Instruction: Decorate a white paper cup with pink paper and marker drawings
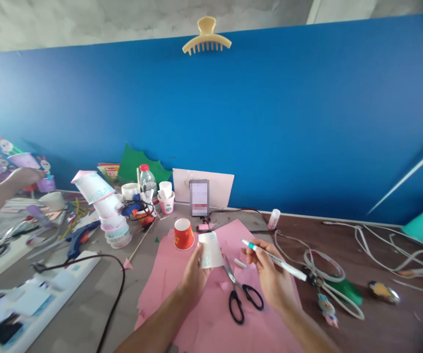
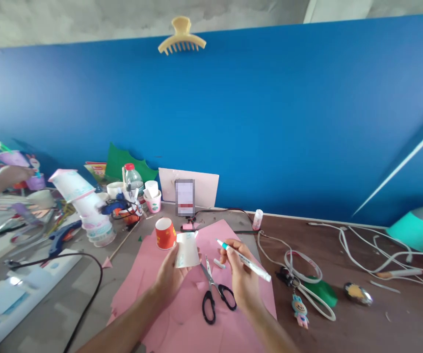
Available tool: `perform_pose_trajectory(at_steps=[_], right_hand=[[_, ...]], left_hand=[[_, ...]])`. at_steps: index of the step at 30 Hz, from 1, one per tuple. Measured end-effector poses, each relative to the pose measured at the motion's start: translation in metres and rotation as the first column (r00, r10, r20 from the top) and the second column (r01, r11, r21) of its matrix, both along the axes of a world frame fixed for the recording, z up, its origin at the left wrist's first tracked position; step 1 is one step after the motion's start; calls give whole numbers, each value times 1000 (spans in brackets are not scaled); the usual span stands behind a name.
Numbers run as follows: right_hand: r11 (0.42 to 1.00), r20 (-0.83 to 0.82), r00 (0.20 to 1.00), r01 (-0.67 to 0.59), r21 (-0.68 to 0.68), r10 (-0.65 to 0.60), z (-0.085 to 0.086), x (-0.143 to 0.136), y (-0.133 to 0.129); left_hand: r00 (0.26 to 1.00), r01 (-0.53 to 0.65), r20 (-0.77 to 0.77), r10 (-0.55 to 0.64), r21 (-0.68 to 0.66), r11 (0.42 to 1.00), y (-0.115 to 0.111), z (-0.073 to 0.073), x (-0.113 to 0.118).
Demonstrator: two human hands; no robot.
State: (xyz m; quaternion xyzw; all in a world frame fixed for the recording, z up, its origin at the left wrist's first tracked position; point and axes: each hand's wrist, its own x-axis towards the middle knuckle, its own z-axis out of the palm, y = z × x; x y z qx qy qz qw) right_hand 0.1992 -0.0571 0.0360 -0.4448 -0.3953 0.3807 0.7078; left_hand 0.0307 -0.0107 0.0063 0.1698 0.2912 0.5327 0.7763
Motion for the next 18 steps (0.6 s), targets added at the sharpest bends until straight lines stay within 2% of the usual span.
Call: perform_pose_trajectory(at_steps=[5, 9, 13, 18], right_hand=[[986, 117, 979, -166, -14, 166, -9, -16, -14], [974, 201, 953, -220, -61, 228, -12, -22, -21], [968, 169, 956, -222, -115, 240, -12, -26, -23], [966, 120, 965, -219, -134, 235, -14, -27, -22]], left_hand=[[994, 105, -48, -98, 178, 978, -6, 6, 3], [980, 118, -186, -65, 289, 950, -10, 3, 3], [963, 95, -268, -13, 297, 950, -9, -4, 3], [965, 100, -262, -32, 249, 963, -9, -2, 2]])
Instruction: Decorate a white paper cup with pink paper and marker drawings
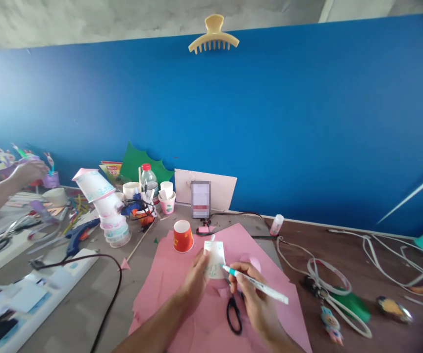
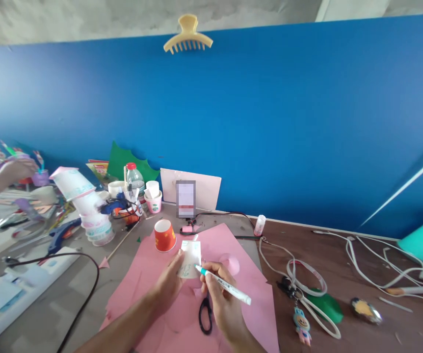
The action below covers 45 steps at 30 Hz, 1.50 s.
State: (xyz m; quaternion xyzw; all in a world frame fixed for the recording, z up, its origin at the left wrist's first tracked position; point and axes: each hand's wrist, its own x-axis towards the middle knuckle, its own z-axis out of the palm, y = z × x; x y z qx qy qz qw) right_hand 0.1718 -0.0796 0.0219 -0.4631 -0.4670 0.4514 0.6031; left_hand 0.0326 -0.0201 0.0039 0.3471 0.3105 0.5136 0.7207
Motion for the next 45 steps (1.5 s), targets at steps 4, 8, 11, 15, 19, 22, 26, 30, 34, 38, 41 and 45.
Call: perform_pose_trajectory(at_steps=[4, 8, 11, 15, 19, 22, 26, 30, 34, 38, 41, 45], right_hand=[[1000, -52, 999, 5, 0, -5, -6, 2, 1], [1000, -58, 998, 6, 14, -5, -11, 3, 2], [1000, -50, 999, 14, 16, -13, -11, 4, 2], [999, -45, 999, 22, 24, -21, -10, 4, 2], [999, -41, 999, 33, 15, -32, -10, 4, 3], [1000, -34, 999, 25, 15, -25, -11, 4, 3], [999, -7, 1000, 26, 27, -26, -9, 4, 2], [1000, 1, 1000, 18, 23, -18, -9, 4, 1], [1000, 17, 1000, 7, 16, -7, -10, 5, 2], [1000, 14, 1000, -4, 24, 4, -9, 5, 2], [1000, 9, 1000, 1, 28, -1, -7, 4, 1], [999, -1, 1000, 6, 40, -6, -4, 3, 1]], left_hand=[[994, 78, 80, -72, -63, 995, 1, 4, 2], [993, 56, 109, -51, -41, 998, 0, 9, 3], [994, 28, 107, -27, -11, 1000, -1, 10, 3], [994, 4, 112, -4, 2, 1000, 0, 5, 4], [996, 7, 87, -6, -14, 1000, 2, 4, 4], [996, 1, 93, 0, -14, 1000, 1, 7, 3], [990, 7, 142, -2, -38, 999, 0, 9, 4], [985, 11, 170, 0, -63, 998, 1, 7, 4], [989, 38, 146, -34, -27, 999, 1, 7, 5], [994, 5, 112, -4, -12, 1000, -1, 11, 4], [991, 31, 127, -31, 0, 1000, -2, 13, 5], [990, 27, 137, -26, -5, 1000, -1, 11, 5]])
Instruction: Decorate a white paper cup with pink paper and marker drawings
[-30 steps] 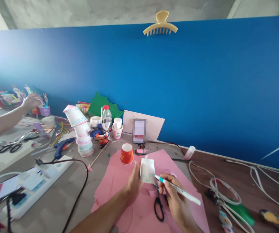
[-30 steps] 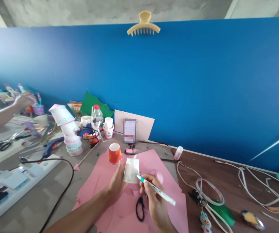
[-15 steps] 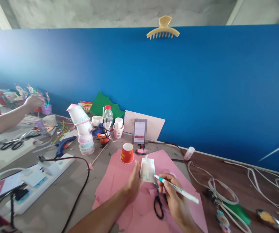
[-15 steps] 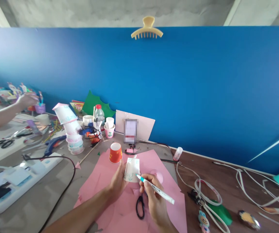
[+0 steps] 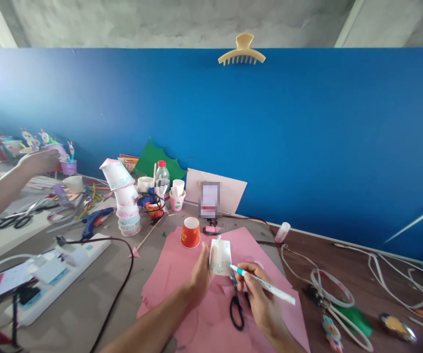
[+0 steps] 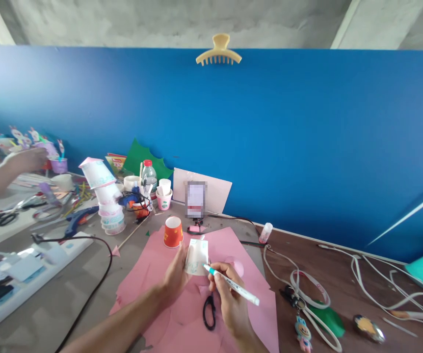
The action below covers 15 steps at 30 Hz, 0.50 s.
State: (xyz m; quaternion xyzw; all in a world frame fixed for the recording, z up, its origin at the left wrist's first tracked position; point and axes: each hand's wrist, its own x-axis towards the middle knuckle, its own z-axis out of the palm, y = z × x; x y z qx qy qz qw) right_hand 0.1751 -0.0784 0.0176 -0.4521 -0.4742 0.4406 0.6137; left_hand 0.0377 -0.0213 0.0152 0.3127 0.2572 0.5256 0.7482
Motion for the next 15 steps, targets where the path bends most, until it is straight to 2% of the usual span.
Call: perform_pose_trajectory(at_steps=[10, 15], right_hand=[[999, -43, 999, 9, -54, -11, -7, 1, 2], [997, -48, 999, 3, -71, -7, -12, 2, 2]], left_hand=[[998, 15, -68, -12, 55, 998, -5, 9, -4], [996, 71, -66, -68, 54, 996, -4, 4, -5]])
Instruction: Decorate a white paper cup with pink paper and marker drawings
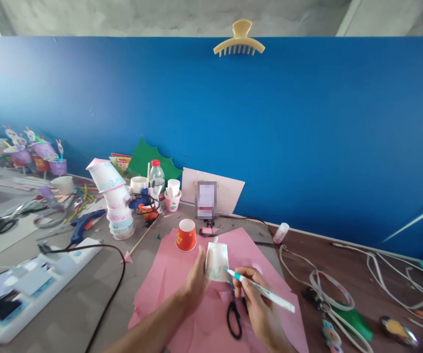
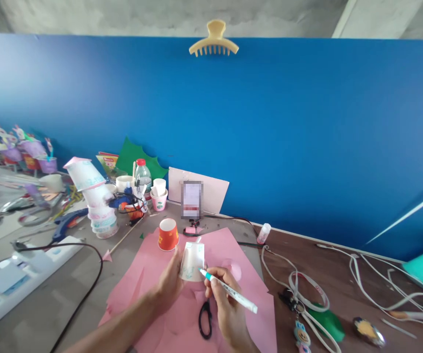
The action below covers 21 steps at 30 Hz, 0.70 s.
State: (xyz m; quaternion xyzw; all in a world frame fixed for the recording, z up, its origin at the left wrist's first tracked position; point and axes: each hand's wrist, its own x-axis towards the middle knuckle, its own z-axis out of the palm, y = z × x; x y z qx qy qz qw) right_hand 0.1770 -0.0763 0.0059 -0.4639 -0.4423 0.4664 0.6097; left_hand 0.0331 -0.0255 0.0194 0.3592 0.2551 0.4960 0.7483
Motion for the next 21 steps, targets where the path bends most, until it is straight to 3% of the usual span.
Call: perform_pose_trajectory(at_steps=[5, 21], right_hand=[[1000, 10, 1000, -5, -7, 5, 3, -1, 0], [1000, 73, 997, 1, -13, 0, 2, 1, -1]], left_hand=[[1000, 12, -12, -13, -67, 998, 4, -6, 1], [999, 6, -42, -11, -131, 991, 3, -2, 2]])
